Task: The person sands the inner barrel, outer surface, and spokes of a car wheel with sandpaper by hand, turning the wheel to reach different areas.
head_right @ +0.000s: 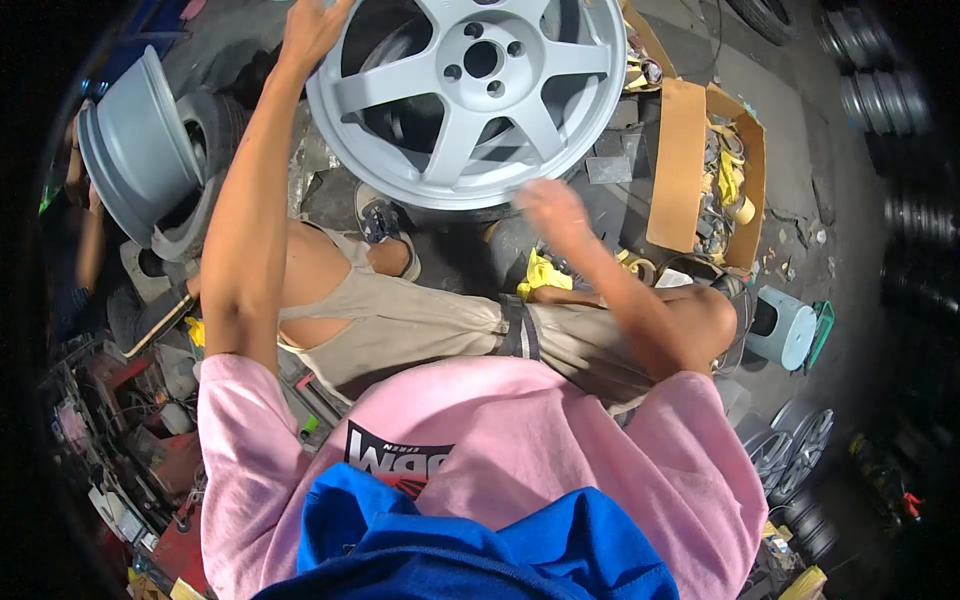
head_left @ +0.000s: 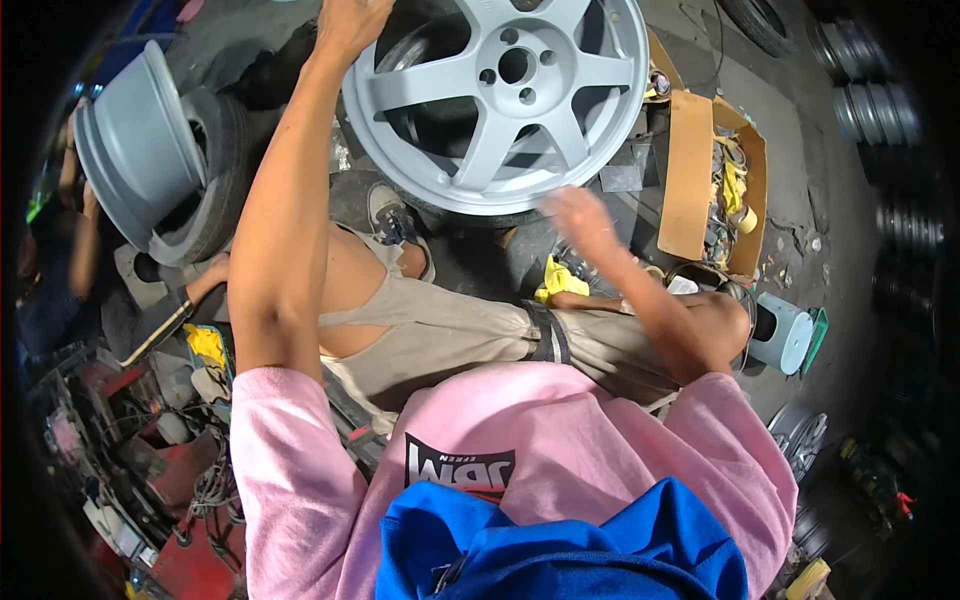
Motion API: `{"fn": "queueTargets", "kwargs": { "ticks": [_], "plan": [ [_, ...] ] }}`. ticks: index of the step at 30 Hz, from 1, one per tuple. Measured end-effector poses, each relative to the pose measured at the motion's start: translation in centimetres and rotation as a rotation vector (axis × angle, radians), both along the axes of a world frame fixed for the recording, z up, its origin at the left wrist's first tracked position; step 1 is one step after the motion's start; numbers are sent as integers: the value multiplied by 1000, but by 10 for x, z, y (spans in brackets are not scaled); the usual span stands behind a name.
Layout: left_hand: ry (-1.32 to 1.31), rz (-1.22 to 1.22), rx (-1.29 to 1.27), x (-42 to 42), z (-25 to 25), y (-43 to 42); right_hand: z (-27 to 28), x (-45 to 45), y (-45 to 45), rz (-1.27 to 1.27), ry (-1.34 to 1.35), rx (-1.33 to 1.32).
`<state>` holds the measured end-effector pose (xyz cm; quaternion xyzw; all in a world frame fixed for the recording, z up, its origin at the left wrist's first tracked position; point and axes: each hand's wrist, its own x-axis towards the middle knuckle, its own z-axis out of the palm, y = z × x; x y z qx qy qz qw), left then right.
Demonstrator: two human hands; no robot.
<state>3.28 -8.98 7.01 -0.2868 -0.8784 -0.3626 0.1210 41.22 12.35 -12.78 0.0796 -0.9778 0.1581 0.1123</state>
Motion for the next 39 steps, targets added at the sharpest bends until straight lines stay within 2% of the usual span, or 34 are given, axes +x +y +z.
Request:
{"fn": "queueTargets", "kwargs": {
  "ticks": [2,4,5,7,11,14,16,17,20,22,24,25,26,29,30,32,33,34,35,37,39],
  "plan": [
    [67,-67,-4,-3,-1,-1,-5,2,61,-107,51,47],
    [62,-71,23,1,0,-1,23,-8,79,-282,104,64],
    [53,-69,34,2,0,-1,27,-12,79,-280,105,64],
    [40,-71,41,4,1,0,29,-14,77,-106,140,43],
    [46,-67,30,1,0,-3,14,-16,64,-118,72,107],
    [74,-65,23,0,-2,1,13,-14,49,-19,113,172],
    [100,-48,1,-1,-1,-2,18,-19,45,86,-46,99],
    [64,-64,17,2,0,-2,15,-24,61,143,-28,163],
    [31,-73,33,6,1,0,36,-36,95,72,-185,243],
    [44,-60,34,6,3,-1,24,-31,86,71,-151,246],
    [9,-82,45,7,5,-1,-3,-17,58,98,-51,97],
    [12,-76,44,7,6,-1,26,-22,37,129,-135,18],
    [-4,-65,61,9,5,-1,22,-24,41,131,-135,10],
    [11,-86,75,11,3,1,15,-30,84,220,-31,329],
    [53,-99,79,9,3,1,13,-29,87,224,-34,334],
    [30,-59,41,10,3,0,19,-30,87,74,-47,322],
    [7,-32,-2,10,4,0,13,-25,71,31,-131,154],
    [11,-26,3,11,7,0,6,-19,42,11,-60,29],
    [10,-40,20,14,9,-1,-6,-17,16,37,-37,41],
    [3,-56,33,18,9,-1,36,-26,-65,-66,-79,-342],
    [54,-85,90,19,6,0,55,-39,-108,-112,-66,-552]
  ]
}}
